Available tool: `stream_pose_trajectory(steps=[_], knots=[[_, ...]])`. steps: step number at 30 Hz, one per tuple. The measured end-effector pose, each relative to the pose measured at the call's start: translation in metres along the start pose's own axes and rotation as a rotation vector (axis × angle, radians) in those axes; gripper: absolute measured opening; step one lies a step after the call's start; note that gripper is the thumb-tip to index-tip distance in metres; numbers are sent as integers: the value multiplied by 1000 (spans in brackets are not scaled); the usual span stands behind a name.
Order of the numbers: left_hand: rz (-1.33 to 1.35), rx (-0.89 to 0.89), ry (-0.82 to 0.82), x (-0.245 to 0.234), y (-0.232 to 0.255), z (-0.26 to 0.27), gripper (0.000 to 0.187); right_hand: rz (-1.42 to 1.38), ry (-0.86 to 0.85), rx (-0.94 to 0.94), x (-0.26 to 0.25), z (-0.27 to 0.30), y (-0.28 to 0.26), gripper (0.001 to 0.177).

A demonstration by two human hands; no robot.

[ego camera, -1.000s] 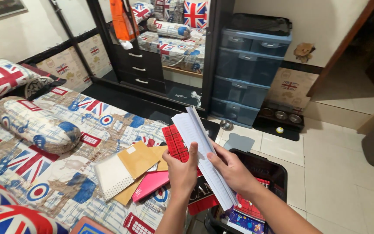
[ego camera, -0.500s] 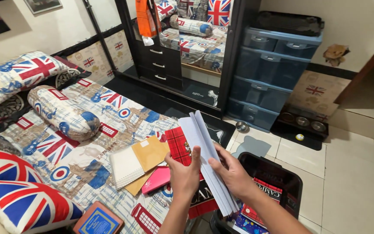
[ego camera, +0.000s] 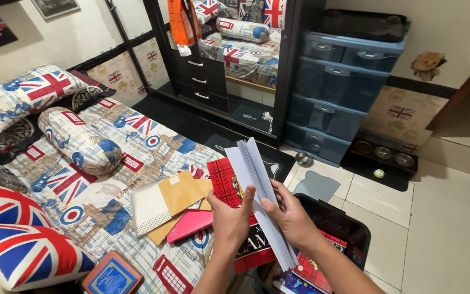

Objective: The person is organizing notebooks and a textbook by taking them out of a storage bin and placing them on a bed.

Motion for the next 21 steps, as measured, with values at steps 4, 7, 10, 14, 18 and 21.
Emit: stream_pose_trajectory(steps=[4,7,10,14,18,21], knots=[[35,49,33,11,5,3,130,-31,-8,-24,-15,-3,11,75],[185,100,-22,18,12,8,123,-13,9,-14,-24,-5,13,75],[128,60,-5,20,17,11,121,35,37,-37,-32,-5,10,73],[164,68,-34,26,18,15,118,113,26,-60,-36,-4,-2,65],[75,66,1,29,13,16,116,192,24,-61,-43,-3,-6,63],[85,70,12,31,10,19,117,170,9,-82,-44,-1,-2,62]])
Point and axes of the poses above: each hand's wrist, its own z-axis away from the middle knuckle, its own x-axis out of the palm, y = z × x, the point moved 3 cm from there along -z, towards the middle knuckle, and after that the axes turned 5 degrees about -x, right-handed, at the moved point
